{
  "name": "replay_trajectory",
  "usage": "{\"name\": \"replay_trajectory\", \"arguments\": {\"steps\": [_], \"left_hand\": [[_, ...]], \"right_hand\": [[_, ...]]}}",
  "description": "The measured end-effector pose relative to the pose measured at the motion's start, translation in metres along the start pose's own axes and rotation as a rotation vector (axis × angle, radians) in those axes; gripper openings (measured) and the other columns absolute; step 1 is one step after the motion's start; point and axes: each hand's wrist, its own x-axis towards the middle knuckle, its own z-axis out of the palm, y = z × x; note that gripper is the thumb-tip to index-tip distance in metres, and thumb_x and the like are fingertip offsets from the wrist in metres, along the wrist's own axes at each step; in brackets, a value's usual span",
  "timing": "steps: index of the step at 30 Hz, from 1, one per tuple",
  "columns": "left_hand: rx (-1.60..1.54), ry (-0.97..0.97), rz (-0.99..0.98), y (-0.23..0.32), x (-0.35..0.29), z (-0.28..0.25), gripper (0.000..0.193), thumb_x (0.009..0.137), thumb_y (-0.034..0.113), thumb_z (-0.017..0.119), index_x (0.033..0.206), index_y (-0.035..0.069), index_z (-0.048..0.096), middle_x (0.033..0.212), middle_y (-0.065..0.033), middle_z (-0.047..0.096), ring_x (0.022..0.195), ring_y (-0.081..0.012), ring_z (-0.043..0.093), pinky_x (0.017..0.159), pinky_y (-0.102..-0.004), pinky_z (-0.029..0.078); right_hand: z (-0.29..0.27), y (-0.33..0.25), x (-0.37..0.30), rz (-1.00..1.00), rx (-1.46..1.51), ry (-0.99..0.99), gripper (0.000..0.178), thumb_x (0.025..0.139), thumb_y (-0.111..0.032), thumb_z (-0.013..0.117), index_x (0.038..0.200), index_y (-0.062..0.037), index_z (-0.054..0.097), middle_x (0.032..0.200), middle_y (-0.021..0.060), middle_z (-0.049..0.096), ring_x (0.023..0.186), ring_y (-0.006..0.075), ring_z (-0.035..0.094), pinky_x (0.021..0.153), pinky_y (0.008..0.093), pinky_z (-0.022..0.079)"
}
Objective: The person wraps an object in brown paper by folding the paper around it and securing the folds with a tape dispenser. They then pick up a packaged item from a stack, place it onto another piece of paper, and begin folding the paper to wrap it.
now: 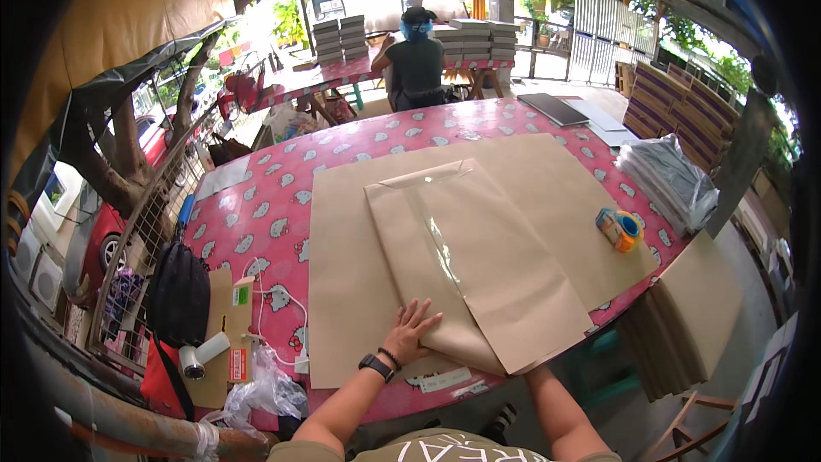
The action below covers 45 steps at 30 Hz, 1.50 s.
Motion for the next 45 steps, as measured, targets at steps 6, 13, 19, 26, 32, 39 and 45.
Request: {"name": "replay_trajectory", "arguments": {"steps": [6, 13, 19, 26, 32, 39, 45], "left_hand": [[0.081, 0.002, -0.184, -0.003, -0.006, 0.0, 0.106, 0.054, 0.03, 0.082, 0.14, 0.032, 0.02, 0.15, -0.0084, 0.001, 0.138, -0.0328, 0.004, 0.106, -0.0569, 0.017], [0.091, 0.007, -0.245, 0.002, -0.013, 0.009, 0.108, 0.06, 0.034, 0.079, 0.143, 0.024, 0.01, 0.15, -0.0079, 0.0, 0.138, -0.0308, 0.001, 0.101, -0.0649, 0.017], [0.166, 0.046, -0.382, 0.008, -0.02, 0.02, 0.111, 0.064, 0.043, 0.073, 0.144, 0.018, 0.001, 0.15, -0.0073, -0.003, 0.138, -0.0292, -0.001, 0.102, -0.0646, 0.013], [0.25, 0.105, -0.408, 0.008, -0.017, 0.028, 0.112, 0.065, 0.049, 0.069, 0.144, 0.014, -0.003, 0.15, -0.0088, -0.003, 0.138, -0.0298, 0.002, 0.103, -0.062, 0.011], [0.33, 0.079, -0.431, 0.008, -0.019, 0.032, 0.114, 0.063, 0.053, 0.068, 0.144, 0.014, -0.003, 0.15, -0.0086, -0.001, 0.137, -0.0315, 0.006, 0.102, -0.0616, 0.016], [0.328, 0.076, -0.454, 0.013, -0.021, 0.022, 0.115, 0.059, 0.046, 0.074, 0.144, 0.017, 0.002, 0.15, -0.008, 0.004, 0.137, -0.032, 0.008, 0.102, -0.0618, 0.017], [0.236, 0.108, -0.325, 0.018, -0.017, 0.01, 0.103, 0.062, 0.033, 0.075, 0.143, 0.019, 0.013, 0.15, -0.006, 0.007, 0.137, -0.0307, 0.007, 0.104, -0.0612, 0.011]], "right_hand": [[-0.005, 0.003, -0.019, -0.103, -0.015, 0.09, 0.038, 0.076, -0.016, 0.062, 0.109, 0.0003, 0.057, 0.109, 0.0196, 0.058, 0.105, 0.0321, 0.055, 0.088, 0.0411, 0.043], [-0.077, -0.087, -0.133, 0.435, 0.591, -0.083, 0.014, 0.074, -0.013, 0.065, 0.078, 0.0005, 0.064, 0.07, 0.0081, 0.064, 0.064, 0.0191, 0.061, 0.061, 0.0308, 0.048], [-0.045, -0.176, -0.063, -0.118, 0.532, 0.04, 0.026, 0.075, -0.005, 0.061, 0.1, -0.0049, 0.062, 0.098, 0.0123, 0.061, 0.092, 0.0305, 0.056, 0.082, 0.0369, 0.044], [0.011, -0.205, -0.048, -0.128, -0.147, -0.112, 0.061, 0.073, -0.036, 0.061, 0.124, -0.0052, 0.047, 0.126, 0.0079, 0.044, 0.116, 0.0254, 0.038, 0.094, 0.0535, 0.027], [0.011, -0.21, -0.047, -0.077, -0.16, -0.113, 0.067, 0.076, -0.044, 0.057, 0.128, -0.0042, 0.042, 0.128, 0.012, 0.039, 0.117, 0.0313, 0.035, 0.094, 0.0566, 0.026], [0.002, -0.185, -0.051, -0.066, -0.102, -0.269, 0.056, 0.079, -0.038, 0.055, 0.127, -0.0104, 0.046, 0.116, 0.0089, 0.048, 0.111, 0.0239, 0.045, 0.09, 0.0511, 0.032], [-0.061, -0.134, -0.105, 0.035, -0.322, -0.213, 0.047, 0.077, -0.033, 0.058, 0.119, -0.0111, 0.054, 0.119, 0.012, 0.046, 0.115, 0.0301, 0.041, 0.088, 0.0503, 0.033]]}}
